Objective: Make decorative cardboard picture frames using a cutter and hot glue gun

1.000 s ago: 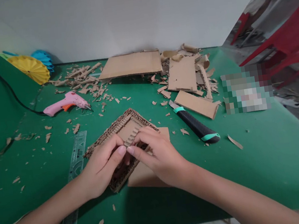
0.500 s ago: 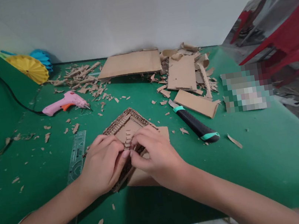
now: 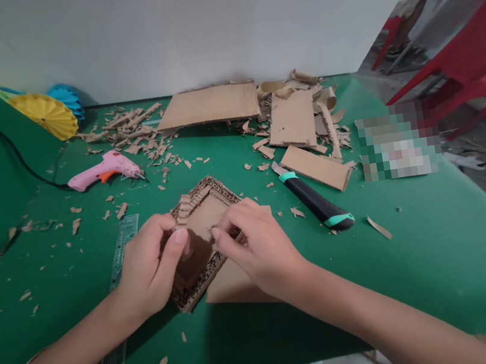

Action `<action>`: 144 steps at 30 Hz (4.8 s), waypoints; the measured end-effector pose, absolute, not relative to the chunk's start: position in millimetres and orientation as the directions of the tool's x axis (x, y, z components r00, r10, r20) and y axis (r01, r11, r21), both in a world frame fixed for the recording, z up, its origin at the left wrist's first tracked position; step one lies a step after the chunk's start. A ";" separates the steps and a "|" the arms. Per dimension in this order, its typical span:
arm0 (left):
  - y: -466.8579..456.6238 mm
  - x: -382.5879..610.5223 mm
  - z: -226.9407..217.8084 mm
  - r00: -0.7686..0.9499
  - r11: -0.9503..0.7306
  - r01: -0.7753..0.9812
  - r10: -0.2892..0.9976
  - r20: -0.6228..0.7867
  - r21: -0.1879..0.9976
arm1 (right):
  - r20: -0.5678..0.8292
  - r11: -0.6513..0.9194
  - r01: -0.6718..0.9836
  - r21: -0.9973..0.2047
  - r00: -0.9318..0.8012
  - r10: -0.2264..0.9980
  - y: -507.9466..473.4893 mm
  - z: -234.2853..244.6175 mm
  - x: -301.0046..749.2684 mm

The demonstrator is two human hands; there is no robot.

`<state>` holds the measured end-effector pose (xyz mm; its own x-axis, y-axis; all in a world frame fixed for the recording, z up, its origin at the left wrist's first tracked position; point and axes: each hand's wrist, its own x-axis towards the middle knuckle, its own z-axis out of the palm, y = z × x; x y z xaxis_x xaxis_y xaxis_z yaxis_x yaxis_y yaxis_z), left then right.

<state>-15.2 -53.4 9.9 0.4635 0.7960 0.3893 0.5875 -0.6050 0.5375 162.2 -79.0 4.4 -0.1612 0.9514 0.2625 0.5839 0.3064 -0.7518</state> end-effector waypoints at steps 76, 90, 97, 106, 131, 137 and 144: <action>-64.2 -23.9 26.4 0.420 -0.424 0.905 0.903 -0.085 -0.029 | 0.379 0.585 0.757 -0.290 -0.471 0.797 -62.3 5.1 220.5; -12.2 -0.9 18.6 0.730 -0.710 0.628 0.680 0.075 0.320 | 0.467 0.560 0.645 -0.519 -0.335 0.818 -61.7 -2.3 225.6; -4.5 -6.9 12.9 0.732 -0.719 0.607 0.672 0.115 0.339 | 0.326 0.385 0.686 -0.617 -0.222 0.919 -61.3 2.7 218.7; 5.3 -12.5 12.6 0.723 -0.774 0.563 0.631 0.281 0.288 | 0.356 0.588 0.664 -0.463 -0.468 0.809 -30.4 15.6 183.2; 3.2 -43.7 -6.8 0.658 -0.717 0.624 0.697 0.286 0.311 | 0.384 0.708 0.688 -0.161 -0.617 0.687 -8.4 -8.2 174.0; -5.1 -40.6 -6.9 0.706 -0.741 0.642 0.671 0.226 0.194 | 0.399 0.704 0.693 -0.155 -0.608 0.687 -9.6 -8.3 172.7; -6.5 -38.7 -9.7 0.711 -0.741 0.656 0.670 0.215 0.142 | 0.365 0.686 0.717 -0.123 -0.611 0.703 -9.6 -9.0 172.2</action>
<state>-38.7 -6.5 -9.7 0.7106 0.6700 0.2149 0.6560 -0.7413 0.1419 172.2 -9.6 -9.0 -0.6105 0.7030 0.3648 0.7169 0.6863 -0.1227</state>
